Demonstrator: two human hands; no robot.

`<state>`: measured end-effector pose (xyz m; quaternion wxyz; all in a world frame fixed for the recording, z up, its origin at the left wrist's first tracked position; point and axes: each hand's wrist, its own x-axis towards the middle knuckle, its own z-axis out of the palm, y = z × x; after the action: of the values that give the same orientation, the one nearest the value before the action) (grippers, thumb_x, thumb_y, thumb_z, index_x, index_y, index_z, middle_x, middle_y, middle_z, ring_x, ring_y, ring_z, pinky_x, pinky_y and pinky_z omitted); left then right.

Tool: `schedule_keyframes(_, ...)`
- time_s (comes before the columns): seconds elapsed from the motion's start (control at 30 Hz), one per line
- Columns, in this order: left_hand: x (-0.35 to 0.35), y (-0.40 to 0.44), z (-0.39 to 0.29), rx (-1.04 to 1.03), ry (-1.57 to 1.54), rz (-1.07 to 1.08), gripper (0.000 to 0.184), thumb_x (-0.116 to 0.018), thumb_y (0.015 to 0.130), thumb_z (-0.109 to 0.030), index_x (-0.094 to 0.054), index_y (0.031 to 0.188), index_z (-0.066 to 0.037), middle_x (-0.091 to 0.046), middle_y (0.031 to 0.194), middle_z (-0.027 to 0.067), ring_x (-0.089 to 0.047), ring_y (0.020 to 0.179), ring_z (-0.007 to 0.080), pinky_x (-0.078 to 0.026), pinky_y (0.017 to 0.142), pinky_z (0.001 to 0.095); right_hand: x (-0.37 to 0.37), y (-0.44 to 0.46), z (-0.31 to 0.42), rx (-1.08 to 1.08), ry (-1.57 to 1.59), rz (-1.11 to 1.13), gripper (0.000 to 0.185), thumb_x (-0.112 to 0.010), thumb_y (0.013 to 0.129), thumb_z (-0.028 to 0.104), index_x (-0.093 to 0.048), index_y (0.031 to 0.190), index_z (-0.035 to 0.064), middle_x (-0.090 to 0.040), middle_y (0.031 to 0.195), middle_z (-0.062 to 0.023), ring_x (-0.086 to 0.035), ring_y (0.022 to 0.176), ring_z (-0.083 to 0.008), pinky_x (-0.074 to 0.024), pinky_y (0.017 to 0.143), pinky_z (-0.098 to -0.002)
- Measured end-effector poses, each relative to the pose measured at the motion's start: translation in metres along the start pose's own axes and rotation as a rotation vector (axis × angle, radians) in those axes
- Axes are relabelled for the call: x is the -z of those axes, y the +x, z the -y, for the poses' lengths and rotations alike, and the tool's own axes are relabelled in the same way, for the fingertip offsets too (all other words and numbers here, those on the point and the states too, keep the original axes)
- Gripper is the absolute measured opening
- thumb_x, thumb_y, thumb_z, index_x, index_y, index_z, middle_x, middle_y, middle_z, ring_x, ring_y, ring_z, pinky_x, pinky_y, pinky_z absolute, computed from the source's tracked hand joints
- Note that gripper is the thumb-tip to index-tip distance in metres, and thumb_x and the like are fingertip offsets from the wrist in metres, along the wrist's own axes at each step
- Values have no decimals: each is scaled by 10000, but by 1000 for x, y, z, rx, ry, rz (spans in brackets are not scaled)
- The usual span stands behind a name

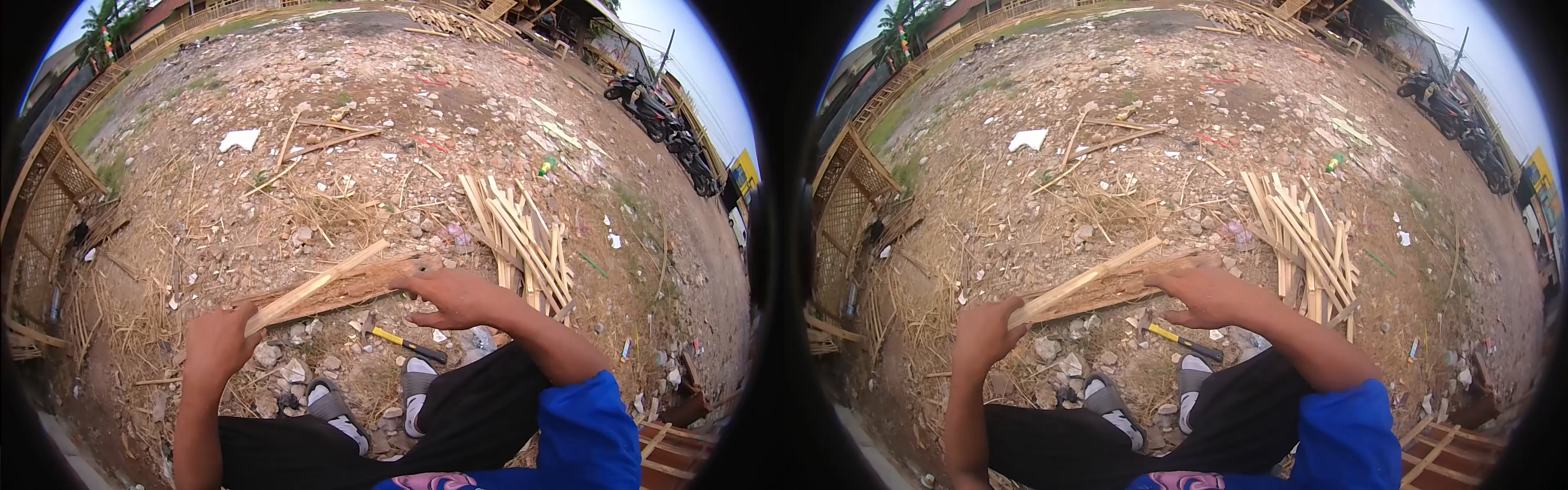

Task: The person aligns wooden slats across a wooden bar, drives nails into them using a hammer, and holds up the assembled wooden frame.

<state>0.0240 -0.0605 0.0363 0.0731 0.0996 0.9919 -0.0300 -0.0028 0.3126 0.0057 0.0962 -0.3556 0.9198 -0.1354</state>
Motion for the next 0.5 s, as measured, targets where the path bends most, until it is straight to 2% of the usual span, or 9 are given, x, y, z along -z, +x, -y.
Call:
schedule_keyframes(0.03, -2, -1, 0, -22, -17, -14, 343, -730, 841, -375, -641, 1098, -167, -708, 839, 123, -696, 794, 338, -533, 695, 466, -14, 3, -9, -5, -57, 55, 655, -698, 892, 341, -419, 1440, 114, -666, 1122, -137, -662, 978, -327, -517, 846, -445)
schedule_keyframes(0.13, -10, 0, 4, -96, -35, -32, 352, -729, 841, -381, -649, 1116, -176, -711, 848, 115, -700, 791, 324, -539, 691, 454, -28, 6, -32, -222, 229, 345, 758, -694, 886, 371, -333, 1503, 118, -678, 1128, -156, -671, 962, -351, -516, 850, -458)
schedule_keyframes(0.27, -13, 1, 4, -136, -88, -69, 364, -736, 829, -381, -670, 1128, -185, -708, 860, 102, -697, 797, 319, -542, 693, 446, -44, 9, -62, -256, 291, 319, 791, -688, 892, 383, -308, 1526, 101, -703, 1055, -175, -676, 957, -369, -513, 864, -462)
schedule_keyframes(0.37, -9, 0, 0, -167, -116, -120, 363, -741, 818, -364, -679, 1130, -189, -703, 860, 92, -695, 789, 318, -542, 685, 442, -26, 10, -50, -273, 307, 341, 784, -668, 882, 353, -299, 1526, 102, -703, 1060, -191, -671, 1013, -359, -518, 886, -444)
schedule_keyframes(0.5, -3, -5, -5, -182, -133, -130, 360, -744, 806, -337, -679, 1129, -190, -699, 853, 88, -693, 781, 315, -542, 673, 436, -30, 10, -50, -263, 296, 331, 739, -667, 891, 378, -355, 1499, 98, -704, 1062, -185, -673, 998, -360, -515, 884, -446)
